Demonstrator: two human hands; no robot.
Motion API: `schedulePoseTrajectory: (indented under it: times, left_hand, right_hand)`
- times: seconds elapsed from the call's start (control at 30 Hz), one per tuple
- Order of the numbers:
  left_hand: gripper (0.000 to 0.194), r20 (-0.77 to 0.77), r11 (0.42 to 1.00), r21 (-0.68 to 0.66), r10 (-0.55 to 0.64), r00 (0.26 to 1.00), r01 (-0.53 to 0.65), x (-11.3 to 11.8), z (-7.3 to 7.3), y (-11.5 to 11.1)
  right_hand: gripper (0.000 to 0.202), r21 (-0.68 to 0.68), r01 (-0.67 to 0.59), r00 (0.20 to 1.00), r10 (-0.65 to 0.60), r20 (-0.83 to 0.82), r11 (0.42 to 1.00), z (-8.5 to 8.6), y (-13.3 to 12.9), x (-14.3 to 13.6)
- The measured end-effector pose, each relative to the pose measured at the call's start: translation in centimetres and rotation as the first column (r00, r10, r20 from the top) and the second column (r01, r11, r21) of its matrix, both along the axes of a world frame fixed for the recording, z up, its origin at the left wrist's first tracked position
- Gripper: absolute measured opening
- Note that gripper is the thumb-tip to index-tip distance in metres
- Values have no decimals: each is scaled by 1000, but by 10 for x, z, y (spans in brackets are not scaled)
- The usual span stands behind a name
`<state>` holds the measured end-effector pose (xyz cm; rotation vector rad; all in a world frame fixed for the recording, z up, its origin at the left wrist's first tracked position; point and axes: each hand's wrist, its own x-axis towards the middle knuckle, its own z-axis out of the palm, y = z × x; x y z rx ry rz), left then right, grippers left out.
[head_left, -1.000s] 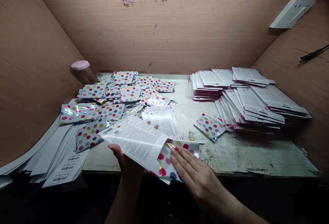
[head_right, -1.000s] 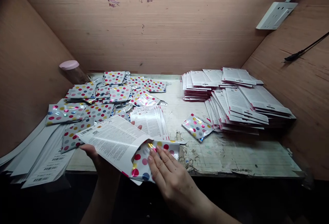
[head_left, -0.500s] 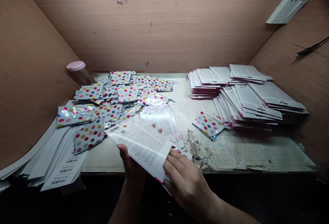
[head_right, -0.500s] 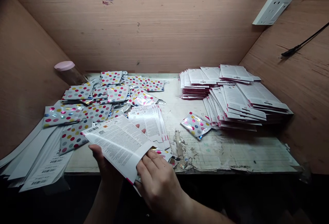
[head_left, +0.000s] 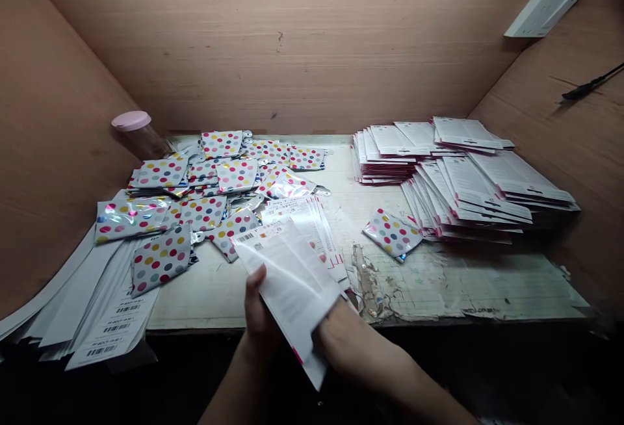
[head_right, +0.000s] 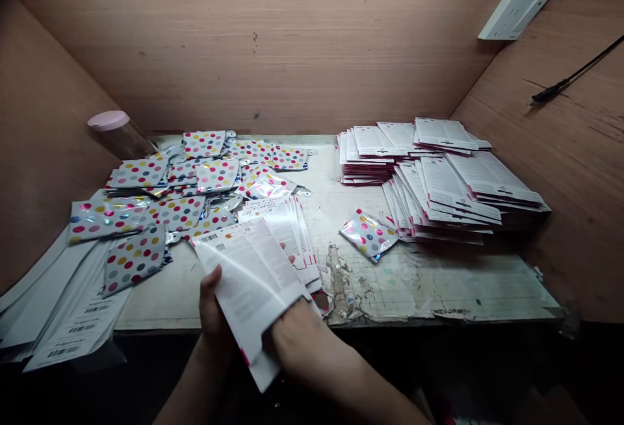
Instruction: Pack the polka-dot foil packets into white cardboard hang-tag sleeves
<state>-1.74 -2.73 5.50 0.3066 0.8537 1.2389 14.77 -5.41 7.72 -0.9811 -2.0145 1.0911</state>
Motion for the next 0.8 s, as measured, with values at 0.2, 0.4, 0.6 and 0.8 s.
schedulePoseTrajectory:
  times: [0.2, 0.4, 0.6, 0.8]
  left_hand:
    - [65, -521, 982, 161, 169, 836, -98, -23, -19, 53]
    - [56, -842, 826, 539, 531, 93, 167, -8, -42, 36]
    - [48, -826, 598, 239, 539, -163, 765, -18, -55, -16]
    - [54, -771, 602, 225, 591, -238, 766, -16, -73, -23]
  right_hand:
    - [29, 156, 131, 982, -150, 114, 979, -8, 6, 36]
    - [20, 148, 368, 925, -378, 48, 918, -77, 54, 9]
    - [12, 298, 321, 915, -376, 147, 899, -92, 57, 15]
    - [7, 357, 246, 920, -333, 206, 901, -91, 65, 29]
